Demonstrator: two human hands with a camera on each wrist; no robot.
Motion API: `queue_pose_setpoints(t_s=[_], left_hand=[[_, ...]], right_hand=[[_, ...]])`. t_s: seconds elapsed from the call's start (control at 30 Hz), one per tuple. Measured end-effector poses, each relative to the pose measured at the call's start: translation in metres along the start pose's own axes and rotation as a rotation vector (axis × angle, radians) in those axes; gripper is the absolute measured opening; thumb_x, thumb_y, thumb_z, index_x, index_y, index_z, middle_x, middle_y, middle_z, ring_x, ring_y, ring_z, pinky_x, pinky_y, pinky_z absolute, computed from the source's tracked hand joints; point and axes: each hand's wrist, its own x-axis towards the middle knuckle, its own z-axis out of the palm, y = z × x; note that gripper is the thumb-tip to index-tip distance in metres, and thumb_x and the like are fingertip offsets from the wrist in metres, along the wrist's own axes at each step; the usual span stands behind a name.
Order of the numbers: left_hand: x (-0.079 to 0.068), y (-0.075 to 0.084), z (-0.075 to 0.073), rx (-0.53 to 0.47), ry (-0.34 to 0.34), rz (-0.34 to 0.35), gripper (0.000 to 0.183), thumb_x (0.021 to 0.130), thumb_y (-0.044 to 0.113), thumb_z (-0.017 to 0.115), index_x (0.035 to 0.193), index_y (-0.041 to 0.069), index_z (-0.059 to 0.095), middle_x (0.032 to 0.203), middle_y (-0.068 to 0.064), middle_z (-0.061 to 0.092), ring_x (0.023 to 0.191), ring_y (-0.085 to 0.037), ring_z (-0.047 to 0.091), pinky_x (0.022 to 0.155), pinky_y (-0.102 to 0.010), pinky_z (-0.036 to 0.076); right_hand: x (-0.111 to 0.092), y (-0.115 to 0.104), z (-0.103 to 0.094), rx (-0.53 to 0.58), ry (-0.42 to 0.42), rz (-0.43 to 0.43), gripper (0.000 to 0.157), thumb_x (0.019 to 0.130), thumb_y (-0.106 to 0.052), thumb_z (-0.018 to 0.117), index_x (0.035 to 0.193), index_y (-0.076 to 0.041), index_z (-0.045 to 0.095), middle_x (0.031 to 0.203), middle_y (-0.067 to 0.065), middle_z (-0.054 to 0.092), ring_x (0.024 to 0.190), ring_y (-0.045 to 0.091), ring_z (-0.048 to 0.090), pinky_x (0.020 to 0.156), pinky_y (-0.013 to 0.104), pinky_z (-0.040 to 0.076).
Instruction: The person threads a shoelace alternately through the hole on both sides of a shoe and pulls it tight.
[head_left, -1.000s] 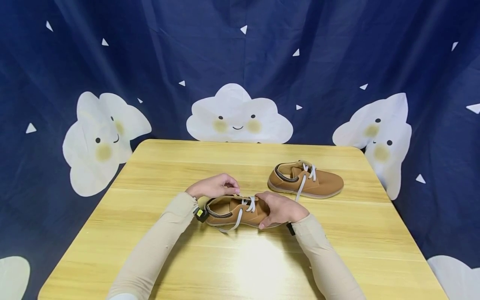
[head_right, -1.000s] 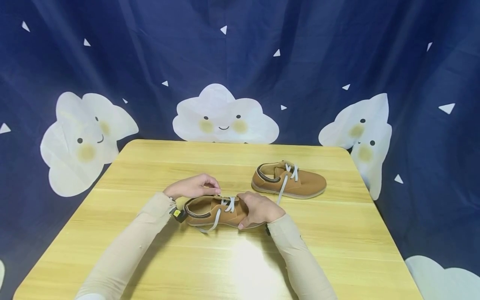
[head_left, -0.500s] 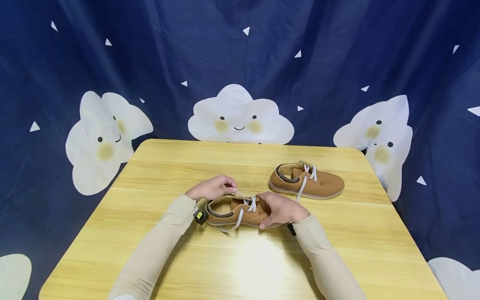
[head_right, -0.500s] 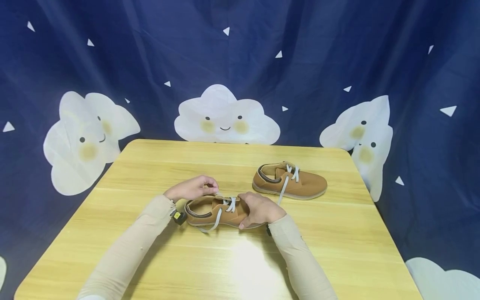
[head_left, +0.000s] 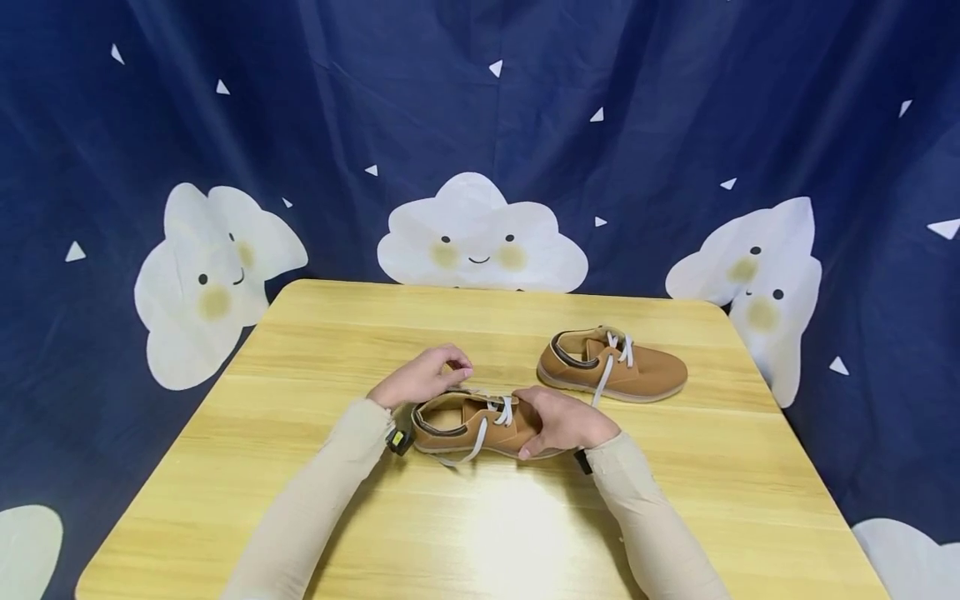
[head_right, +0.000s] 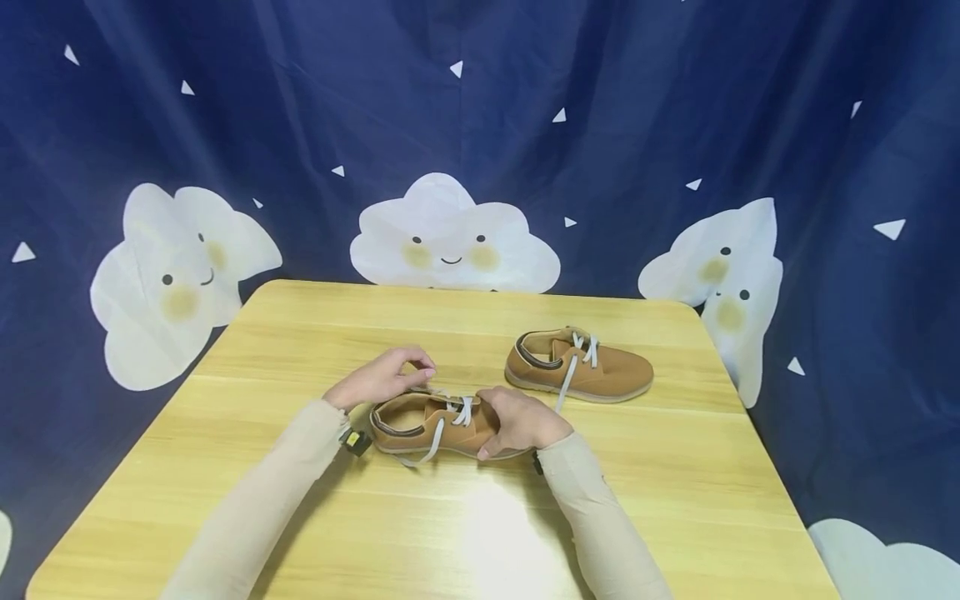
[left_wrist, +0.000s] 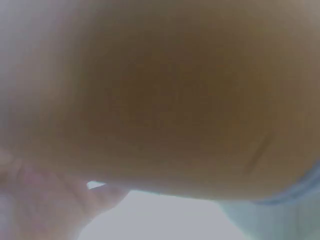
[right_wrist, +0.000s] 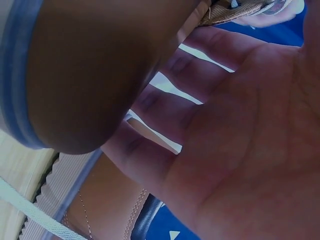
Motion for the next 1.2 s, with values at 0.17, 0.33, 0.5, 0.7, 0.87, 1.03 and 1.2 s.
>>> queue_pose_setpoints(t_s=[0.17,0.33,0.5,0.7,0.87,1.03,1.2], left_hand=[[-0.033,0.044,0.010,0.219,0.282,0.066,0.018,0.099,0.030,0.068,0.089,0.015,0.071,0.086,0.005,0.064,0.074,-0.007,0.056,0.068,-0.024,0.051],[-0.058,0.075,0.036,0.662,0.399,0.218,0.039,0.093,0.047,0.072,0.065,0.023,0.058,0.061,0.012,0.053,0.049,-0.001,0.044,0.042,-0.017,0.032],[-0.066,0.083,0.056,0.959,0.418,0.224,0.038,0.089,0.047,0.074,0.066,0.022,0.058,0.060,0.009,0.055,0.047,-0.007,0.051,0.040,-0.025,0.038],[-0.066,0.082,0.059,0.959,0.425,0.213,0.029,0.086,0.031,0.074,0.064,0.022,0.057,0.059,0.010,0.054,0.046,-0.006,0.047,0.039,-0.024,0.035],[-0.065,0.082,0.059,0.940,0.426,0.207,0.026,0.085,0.030,0.076,0.067,0.022,0.059,0.060,0.011,0.054,0.047,-0.005,0.048,0.039,-0.023,0.034],[-0.063,0.081,0.059,0.940,0.410,0.195,0.030,0.085,0.037,0.079,0.068,0.023,0.058,0.061,0.012,0.054,0.046,-0.004,0.046,0.040,-0.023,0.033],[-0.063,0.078,0.055,0.863,0.412,0.173,0.040,0.087,0.051,0.077,0.067,0.023,0.057,0.060,0.012,0.054,0.047,-0.005,0.048,0.040,-0.022,0.031]], right_hand=[[-0.001,-0.002,0.000,0.001,-0.008,0.005,0.100,0.077,-0.026,0.093,0.155,0.005,0.038,0.154,0.020,0.050,0.143,0.035,0.049,0.118,0.050,0.041],[-0.002,-0.003,-0.002,-0.023,0.008,0.003,0.098,0.076,-0.026,0.094,0.153,0.004,0.042,0.151,0.018,0.054,0.140,0.033,0.052,0.116,0.049,0.044],[-0.002,-0.004,-0.002,-0.035,0.009,-0.004,0.099,0.076,-0.026,0.094,0.153,0.006,0.041,0.152,0.020,0.052,0.142,0.036,0.051,0.117,0.050,0.043],[0.000,-0.005,-0.001,-0.028,0.021,0.020,0.100,0.075,-0.027,0.094,0.153,0.006,0.041,0.153,0.020,0.052,0.142,0.036,0.050,0.118,0.050,0.043],[0.000,-0.002,-0.002,-0.076,0.050,0.028,0.096,0.073,-0.029,0.095,0.150,0.003,0.047,0.145,0.017,0.060,0.134,0.033,0.058,0.112,0.049,0.048],[0.001,0.001,0.000,-0.087,0.076,0.031,0.095,0.072,-0.029,0.096,0.148,0.005,0.049,0.142,0.019,0.062,0.132,0.035,0.059,0.112,0.049,0.048],[0.002,0.004,0.002,-0.060,0.062,0.005,0.101,0.073,-0.029,0.095,0.151,0.008,0.043,0.148,0.022,0.057,0.137,0.036,0.055,0.114,0.048,0.046]])
